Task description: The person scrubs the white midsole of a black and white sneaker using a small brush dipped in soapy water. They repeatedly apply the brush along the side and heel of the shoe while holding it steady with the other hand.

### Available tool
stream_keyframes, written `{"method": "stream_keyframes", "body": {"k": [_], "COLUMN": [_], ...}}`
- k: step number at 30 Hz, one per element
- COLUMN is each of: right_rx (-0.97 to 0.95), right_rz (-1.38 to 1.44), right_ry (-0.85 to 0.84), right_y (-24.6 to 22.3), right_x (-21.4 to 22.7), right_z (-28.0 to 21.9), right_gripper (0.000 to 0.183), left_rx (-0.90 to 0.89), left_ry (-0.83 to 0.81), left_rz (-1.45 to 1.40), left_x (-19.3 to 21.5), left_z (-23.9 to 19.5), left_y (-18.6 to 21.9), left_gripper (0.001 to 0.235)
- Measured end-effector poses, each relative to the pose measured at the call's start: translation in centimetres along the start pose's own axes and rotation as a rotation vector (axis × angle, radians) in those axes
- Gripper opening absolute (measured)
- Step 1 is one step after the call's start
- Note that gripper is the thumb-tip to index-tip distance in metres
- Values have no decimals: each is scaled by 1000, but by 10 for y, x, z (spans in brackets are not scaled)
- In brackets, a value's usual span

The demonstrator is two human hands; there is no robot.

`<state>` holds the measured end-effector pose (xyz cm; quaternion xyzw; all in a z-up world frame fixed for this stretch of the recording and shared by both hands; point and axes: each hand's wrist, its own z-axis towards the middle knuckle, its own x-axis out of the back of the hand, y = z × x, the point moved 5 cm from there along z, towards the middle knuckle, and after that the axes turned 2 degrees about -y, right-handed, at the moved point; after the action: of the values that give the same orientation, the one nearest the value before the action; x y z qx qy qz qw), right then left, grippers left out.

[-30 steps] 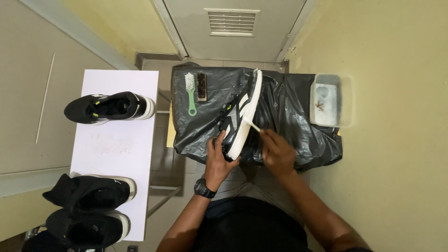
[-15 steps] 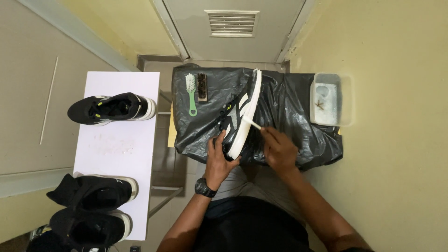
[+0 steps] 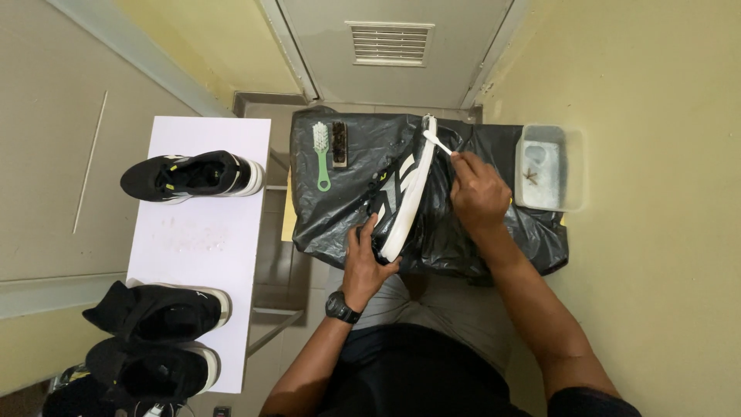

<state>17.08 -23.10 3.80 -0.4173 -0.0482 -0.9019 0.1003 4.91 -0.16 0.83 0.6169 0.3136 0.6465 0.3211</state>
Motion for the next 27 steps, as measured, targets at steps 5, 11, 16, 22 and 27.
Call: {"method": "stream_keyframes", "body": {"k": [5, 11, 16, 22, 27], "right_rx": [-5, -21, -51, -43, 44], "right_rz": [46, 299, 608, 675, 330], "right_ry": [-36, -168, -368, -473, -194], "right_y": [-10, -29, -36, -45, -33], "right_x": [12, 27, 46, 53, 33], "right_z": [-19, -70, -92, -91, -75], "right_gripper": [18, 24, 23, 20, 20], "left_rx": [3, 18, 22, 0, -18], "left_ry": [5, -9, -8, -12, 7], "left_rz": [7, -8, 0, 30, 41], "left_x": [1, -1, -2, 0, -4], "left_z": [1, 1, 0, 2, 0], "left_y": [2, -2, -3, 3, -2], "left_gripper": [105, 107, 106, 107, 109]}}
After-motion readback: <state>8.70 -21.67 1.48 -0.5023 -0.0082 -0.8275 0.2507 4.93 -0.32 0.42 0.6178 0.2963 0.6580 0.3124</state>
